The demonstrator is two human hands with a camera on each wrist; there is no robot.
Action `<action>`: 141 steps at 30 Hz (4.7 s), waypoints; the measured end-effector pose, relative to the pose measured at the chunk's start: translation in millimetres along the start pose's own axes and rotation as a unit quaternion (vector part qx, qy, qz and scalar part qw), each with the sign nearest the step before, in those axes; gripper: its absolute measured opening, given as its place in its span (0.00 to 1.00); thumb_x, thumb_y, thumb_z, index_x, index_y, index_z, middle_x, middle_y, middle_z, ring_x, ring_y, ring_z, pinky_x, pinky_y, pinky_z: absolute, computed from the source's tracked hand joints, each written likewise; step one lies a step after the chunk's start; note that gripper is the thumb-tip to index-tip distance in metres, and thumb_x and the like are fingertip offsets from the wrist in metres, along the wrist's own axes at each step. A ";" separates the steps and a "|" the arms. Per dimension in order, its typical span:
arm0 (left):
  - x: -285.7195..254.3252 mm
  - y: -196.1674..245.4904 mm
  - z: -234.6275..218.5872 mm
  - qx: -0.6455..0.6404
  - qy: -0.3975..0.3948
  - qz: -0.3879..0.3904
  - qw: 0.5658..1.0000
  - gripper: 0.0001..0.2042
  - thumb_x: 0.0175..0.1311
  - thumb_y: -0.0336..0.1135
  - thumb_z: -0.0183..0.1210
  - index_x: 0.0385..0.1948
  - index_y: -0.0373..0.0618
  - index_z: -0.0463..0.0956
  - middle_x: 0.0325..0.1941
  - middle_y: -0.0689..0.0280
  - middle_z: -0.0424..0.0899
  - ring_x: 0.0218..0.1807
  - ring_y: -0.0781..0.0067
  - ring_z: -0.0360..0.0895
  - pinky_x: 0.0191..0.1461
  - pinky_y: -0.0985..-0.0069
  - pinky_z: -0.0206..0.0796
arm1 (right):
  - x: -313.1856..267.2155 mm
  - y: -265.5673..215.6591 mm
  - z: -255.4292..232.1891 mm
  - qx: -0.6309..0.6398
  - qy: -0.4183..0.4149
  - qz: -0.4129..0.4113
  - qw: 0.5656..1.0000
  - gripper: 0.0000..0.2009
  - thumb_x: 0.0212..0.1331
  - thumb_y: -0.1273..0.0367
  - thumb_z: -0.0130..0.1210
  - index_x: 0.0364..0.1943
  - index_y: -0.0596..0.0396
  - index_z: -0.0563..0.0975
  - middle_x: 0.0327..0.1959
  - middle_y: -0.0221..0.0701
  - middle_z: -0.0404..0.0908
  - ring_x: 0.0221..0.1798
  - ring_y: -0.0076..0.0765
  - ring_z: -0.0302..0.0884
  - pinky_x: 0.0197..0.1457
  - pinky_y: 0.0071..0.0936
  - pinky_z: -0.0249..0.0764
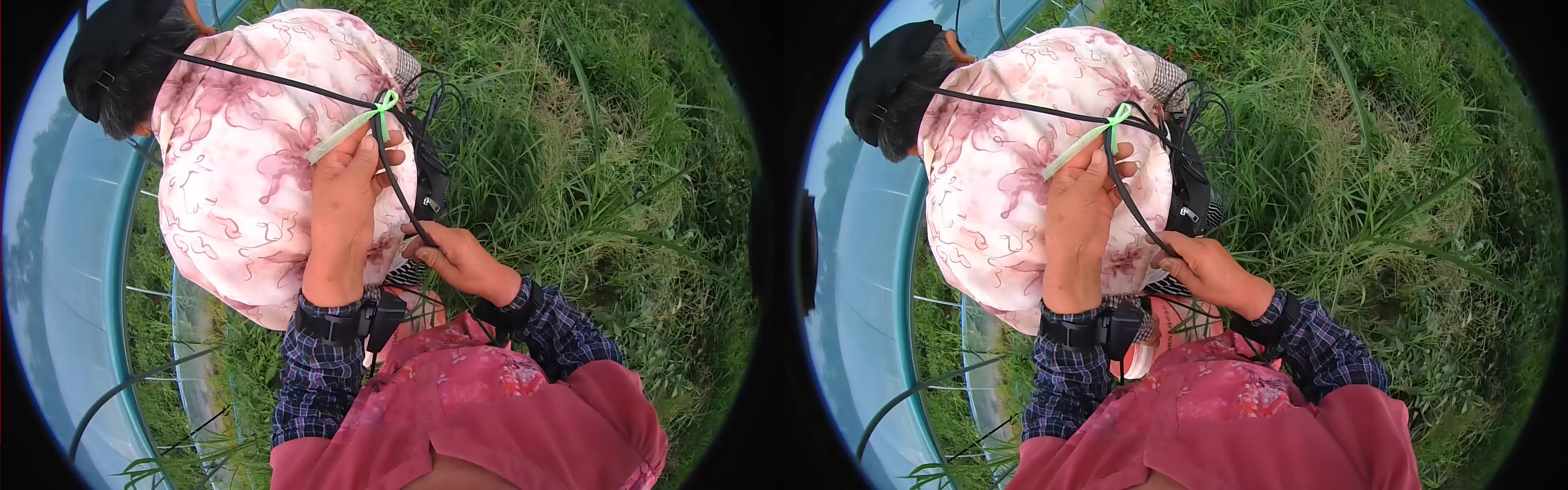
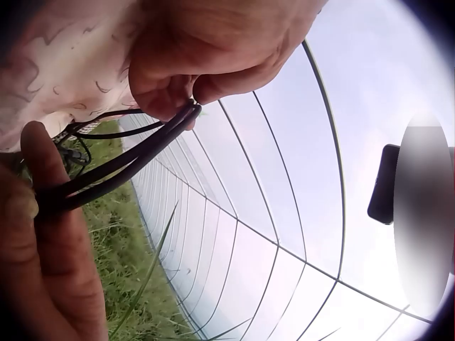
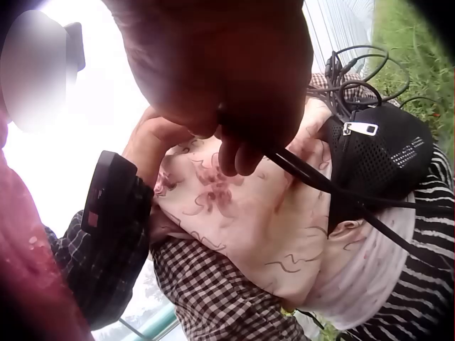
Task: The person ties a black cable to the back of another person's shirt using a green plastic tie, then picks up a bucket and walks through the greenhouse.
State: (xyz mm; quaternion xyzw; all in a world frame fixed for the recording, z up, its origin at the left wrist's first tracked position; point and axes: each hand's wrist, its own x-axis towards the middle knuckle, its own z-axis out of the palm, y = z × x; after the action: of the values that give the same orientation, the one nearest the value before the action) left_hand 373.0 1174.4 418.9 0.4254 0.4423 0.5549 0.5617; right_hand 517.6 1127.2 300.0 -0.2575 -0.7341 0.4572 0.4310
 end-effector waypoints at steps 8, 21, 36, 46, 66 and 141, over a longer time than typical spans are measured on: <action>1.8 -8.0 0.7 0.014 0.006 0.016 1.000 0.14 0.67 0.28 0.47 0.53 0.38 0.70 0.37 0.65 0.80 0.34 0.81 0.75 0.38 0.81 0.70 | -3.0 -31.6 -29.8 -0.235 0.130 -0.081 0.960 0.21 0.52 0.77 0.53 0.53 0.58 0.70 0.39 0.41 0.75 0.41 0.48 0.73 0.43 0.36 0.70; -0.2 -18.0 4.5 0.023 0.015 0.065 0.997 0.12 0.67 0.26 0.46 0.49 0.36 0.71 0.40 0.65 0.77 0.40 0.79 0.75 0.46 0.81 0.69 | 72.3 -74.5 -32.4 -0.061 0.192 -0.033 0.979 0.19 0.54 0.74 0.54 0.52 0.61 0.70 0.31 0.42 0.78 0.31 0.39 0.79 0.35 0.29 0.72; -5.0 9.2 17.8 0.074 0.109 0.083 0.988 0.12 0.68 0.35 0.52 0.46 0.37 0.73 0.30 0.70 0.72 0.30 0.85 0.65 0.34 0.85 0.59 | 84.7 -61.6 -14.0 0.162 0.120 0.083 0.976 0.08 0.55 0.70 0.56 0.33 0.61 0.75 0.17 0.31 0.76 0.18 0.20 0.69 0.22 0.22 0.65; -5.6 12.6 19.2 0.117 0.144 0.062 0.981 0.15 0.69 0.38 0.49 0.45 0.34 0.73 0.36 0.65 0.76 0.36 0.80 0.70 0.42 0.82 0.62 | 96.2 -56.5 6.6 0.391 0.146 0.109 0.902 0.06 0.64 0.71 0.49 0.31 0.60 0.72 0.21 0.20 0.71 0.23 0.10 0.65 0.24 0.13 0.63; -5.7 10.5 24.2 0.141 0.142 0.128 0.971 0.14 0.71 0.37 0.45 0.47 0.35 0.70 0.38 0.64 0.74 0.37 0.82 0.68 0.42 0.83 0.61 | 109.2 -71.4 2.3 0.492 0.195 0.161 0.833 0.08 0.66 0.70 0.46 0.32 0.57 0.74 0.23 0.17 0.70 0.24 0.10 0.62 0.24 0.12 0.60; -4.6 6.0 18.3 0.123 0.124 0.114 0.978 0.14 0.68 0.38 0.51 0.45 0.38 0.75 0.38 0.67 0.78 0.37 0.81 0.68 0.43 0.81 0.61 | 193.5 -40.2 -133.1 -0.095 -0.249 -0.243 0.933 0.09 0.55 0.68 0.58 0.36 0.59 0.76 0.30 0.35 0.76 0.33 0.43 0.74 0.39 0.33 0.70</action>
State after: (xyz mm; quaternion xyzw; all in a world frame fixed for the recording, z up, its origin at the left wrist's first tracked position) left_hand 389.3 1170.2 429.3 0.4670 0.5217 0.6052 0.3789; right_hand 537.9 1318.3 440.8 0.0115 -0.8979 0.3164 0.3058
